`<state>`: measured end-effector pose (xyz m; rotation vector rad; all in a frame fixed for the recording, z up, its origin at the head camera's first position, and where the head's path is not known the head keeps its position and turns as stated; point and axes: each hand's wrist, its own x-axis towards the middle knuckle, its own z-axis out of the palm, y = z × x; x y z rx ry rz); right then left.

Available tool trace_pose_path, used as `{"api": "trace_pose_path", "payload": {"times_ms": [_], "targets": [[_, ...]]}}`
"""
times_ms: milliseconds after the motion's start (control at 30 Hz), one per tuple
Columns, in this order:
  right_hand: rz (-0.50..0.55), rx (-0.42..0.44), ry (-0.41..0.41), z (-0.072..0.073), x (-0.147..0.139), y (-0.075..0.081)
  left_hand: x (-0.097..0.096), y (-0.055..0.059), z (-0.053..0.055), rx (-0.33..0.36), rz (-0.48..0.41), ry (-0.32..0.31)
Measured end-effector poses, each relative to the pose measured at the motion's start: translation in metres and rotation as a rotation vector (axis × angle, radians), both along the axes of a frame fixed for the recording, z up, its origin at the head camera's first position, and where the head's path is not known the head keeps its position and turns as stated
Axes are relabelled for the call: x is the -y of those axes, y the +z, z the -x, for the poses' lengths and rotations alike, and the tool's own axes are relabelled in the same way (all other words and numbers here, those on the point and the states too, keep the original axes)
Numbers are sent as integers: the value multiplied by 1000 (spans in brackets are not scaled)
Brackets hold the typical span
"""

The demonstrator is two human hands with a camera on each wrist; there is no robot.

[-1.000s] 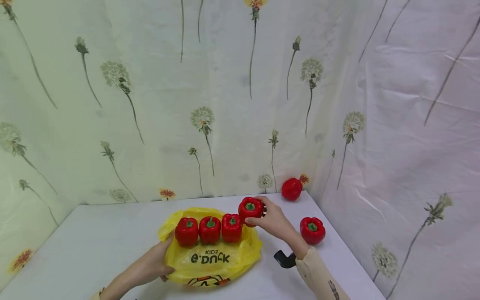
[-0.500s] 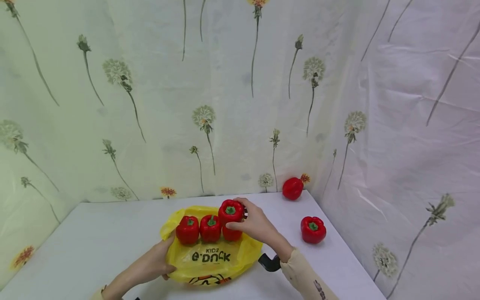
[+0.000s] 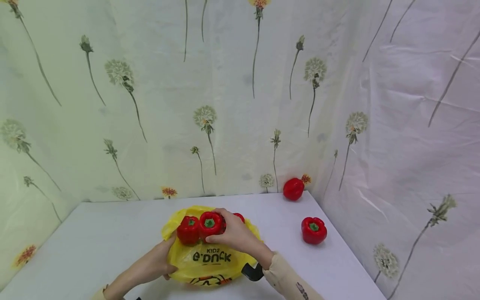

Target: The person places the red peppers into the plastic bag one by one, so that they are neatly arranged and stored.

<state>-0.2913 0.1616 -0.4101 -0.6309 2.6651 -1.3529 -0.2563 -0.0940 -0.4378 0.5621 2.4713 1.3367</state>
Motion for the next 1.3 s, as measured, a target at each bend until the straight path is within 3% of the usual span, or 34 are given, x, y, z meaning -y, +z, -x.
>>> {"api": "trace_pose_path", "payload": {"times_ms": [233, 533, 967, 1300], "targets": [[-29, 1, 52, -4, 19, -10, 0, -1, 1, 5, 9, 3], [-93, 23, 59, -8, 36, -20, 1, -2, 0, -3, 4, -8], [-101, 14, 111, -8, 49, -39, 2, 0, 0, -11, 16, -18], [-93, 39, 107, -11, 52, -43, 2, 0, 0, -23, 19, -34]]}}
